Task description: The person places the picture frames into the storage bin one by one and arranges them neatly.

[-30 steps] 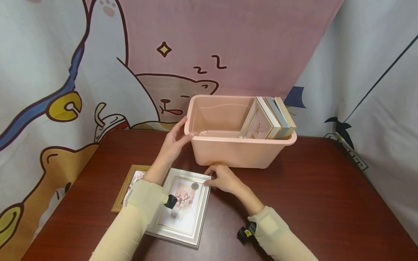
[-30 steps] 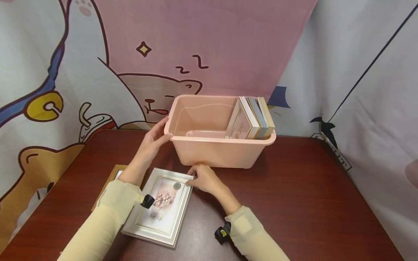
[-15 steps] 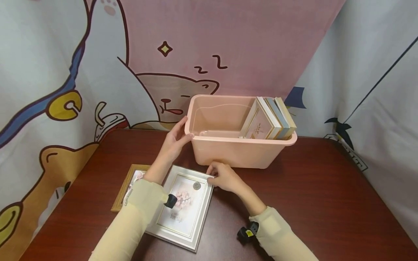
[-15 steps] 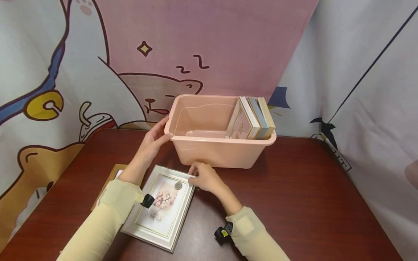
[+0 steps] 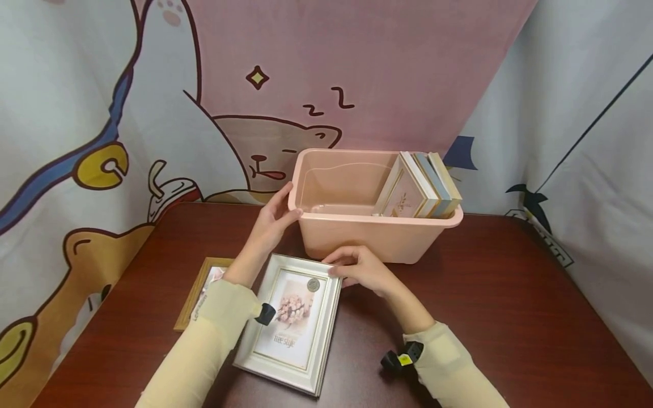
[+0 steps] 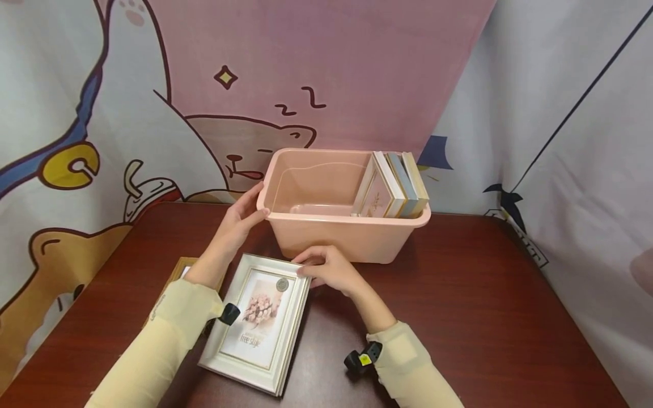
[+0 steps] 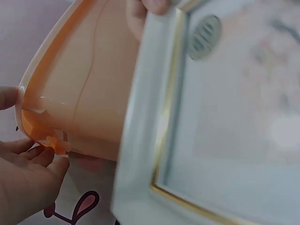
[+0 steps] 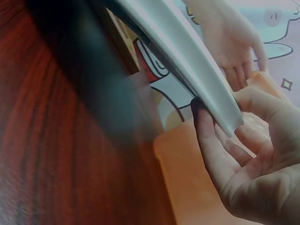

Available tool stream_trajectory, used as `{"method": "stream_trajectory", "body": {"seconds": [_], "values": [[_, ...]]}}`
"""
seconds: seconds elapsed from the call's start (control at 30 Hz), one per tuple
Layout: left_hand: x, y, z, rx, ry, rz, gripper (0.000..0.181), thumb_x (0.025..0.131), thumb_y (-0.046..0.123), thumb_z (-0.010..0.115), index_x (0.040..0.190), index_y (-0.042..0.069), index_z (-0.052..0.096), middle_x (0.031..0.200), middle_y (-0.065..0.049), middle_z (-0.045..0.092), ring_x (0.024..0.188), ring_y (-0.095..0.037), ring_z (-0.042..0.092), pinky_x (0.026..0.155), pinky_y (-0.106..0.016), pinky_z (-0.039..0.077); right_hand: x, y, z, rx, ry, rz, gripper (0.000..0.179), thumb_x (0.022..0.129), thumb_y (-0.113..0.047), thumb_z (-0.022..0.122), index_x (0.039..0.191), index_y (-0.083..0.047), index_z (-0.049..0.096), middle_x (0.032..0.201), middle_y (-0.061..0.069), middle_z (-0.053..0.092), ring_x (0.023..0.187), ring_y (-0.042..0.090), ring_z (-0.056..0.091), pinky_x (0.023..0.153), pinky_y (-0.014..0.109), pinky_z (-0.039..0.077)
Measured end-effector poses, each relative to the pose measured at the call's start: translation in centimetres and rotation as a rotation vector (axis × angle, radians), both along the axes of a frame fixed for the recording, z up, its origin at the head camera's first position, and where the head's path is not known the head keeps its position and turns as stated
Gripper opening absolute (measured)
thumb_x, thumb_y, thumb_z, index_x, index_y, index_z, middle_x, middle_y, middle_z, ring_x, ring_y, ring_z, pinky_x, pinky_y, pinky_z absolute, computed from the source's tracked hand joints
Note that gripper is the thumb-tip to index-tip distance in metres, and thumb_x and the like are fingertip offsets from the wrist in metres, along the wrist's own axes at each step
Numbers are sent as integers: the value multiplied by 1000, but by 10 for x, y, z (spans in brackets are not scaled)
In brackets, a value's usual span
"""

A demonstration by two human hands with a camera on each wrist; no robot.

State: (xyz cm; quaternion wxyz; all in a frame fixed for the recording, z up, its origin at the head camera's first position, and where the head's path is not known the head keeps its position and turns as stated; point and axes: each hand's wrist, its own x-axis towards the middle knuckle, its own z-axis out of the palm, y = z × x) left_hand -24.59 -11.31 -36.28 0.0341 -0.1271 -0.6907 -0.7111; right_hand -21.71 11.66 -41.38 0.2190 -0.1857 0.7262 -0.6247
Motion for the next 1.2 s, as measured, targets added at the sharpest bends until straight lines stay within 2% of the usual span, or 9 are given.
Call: {"method": "stream_trajectory", "body": {"seconds": [0.23, 0.4, 0.57, 0.7, 0.8, 0.93, 1.1, 1.2], "values": [[0, 0, 2, 6, -6, -4, 67, 96, -4, 55, 156, -1, 25, 165, -15, 26, 149, -34, 31, 122, -45, 31, 3, 13, 19, -26, 47, 2, 29, 89, -2, 68, 116, 10, 66, 104, 20, 73, 84, 15, 72, 73, 40, 64], [0, -1, 2, -23, -9, -10, 67, 96, -3, 55, 156, -1, 25, 166, -14, 24, 149, -35, 31, 121, -46, 32, 4, 26, 30, -20, 72, 1, 30, 90, -1, 67, 117, 12, 65, 107, 23, 72, 85, 13, 73, 73, 38, 64], [0, -1, 2, -22, -2, -8, 66, 97, -2, 55, 156, -1, 25, 165, -14, 25, 148, -35, 33, 120, -45, 32, 5, 39, 43, 16, 110, -17, 30, 90, -2, 68, 117, 10, 66, 104, 17, 74, 85, 12, 73, 73, 37, 64], [0, -2, 2, -55, 0, -3, 66, 97, -1, 55, 156, 0, 25, 166, -13, 24, 149, -34, 32, 121, -46, 32, 8, 51, 55, 40, 153, -46, 30, 90, -4, 70, 117, 8, 68, 100, 9, 76, 84, 11, 73, 73, 36, 64], [1, -3, 2, -90, 4, 4, 66, 98, 1, 55, 156, 0, 26, 166, -12, 24, 150, -33, 30, 123, -47, 30, 9, 60, 65, 45, 164, -78, 33, 90, -6, 71, 119, 9, 68, 98, 3, 76, 85, 10, 73, 75, 34, 64], [2, -4, 3, -90, 15, 6, 66, 97, 1, 56, 156, 0, 27, 165, -13, 25, 149, -35, 32, 122, -48, 30, 12, 73, 80, 32, 161, -115, 33, 91, -7, 70, 121, 8, 67, 96, -2, 77, 85, 12, 74, 74, 33, 64], [1, -3, 2, -90, 17, 9, 66, 97, 1, 57, 156, 0, 28, 165, -13, 27, 147, -36, 35, 121, -49, 33, 16, 89, 105, 55, 282, -173, 25, 90, -5, 71, 114, -7, 76, 96, -9, 77, 83, 8, 72, 69, 27, 62], [0, -3, 2, -107, -2, 18, 66, 97, 3, 58, 156, 2, 28, 165, -11, 26, 149, -32, 33, 121, -47, 33, 16, 97, 120, 63, 367, -188, 24, 89, -3, 70, 110, -11, 78, 95, -9, 77, 80, 7, 72, 66, 24, 61]]}}
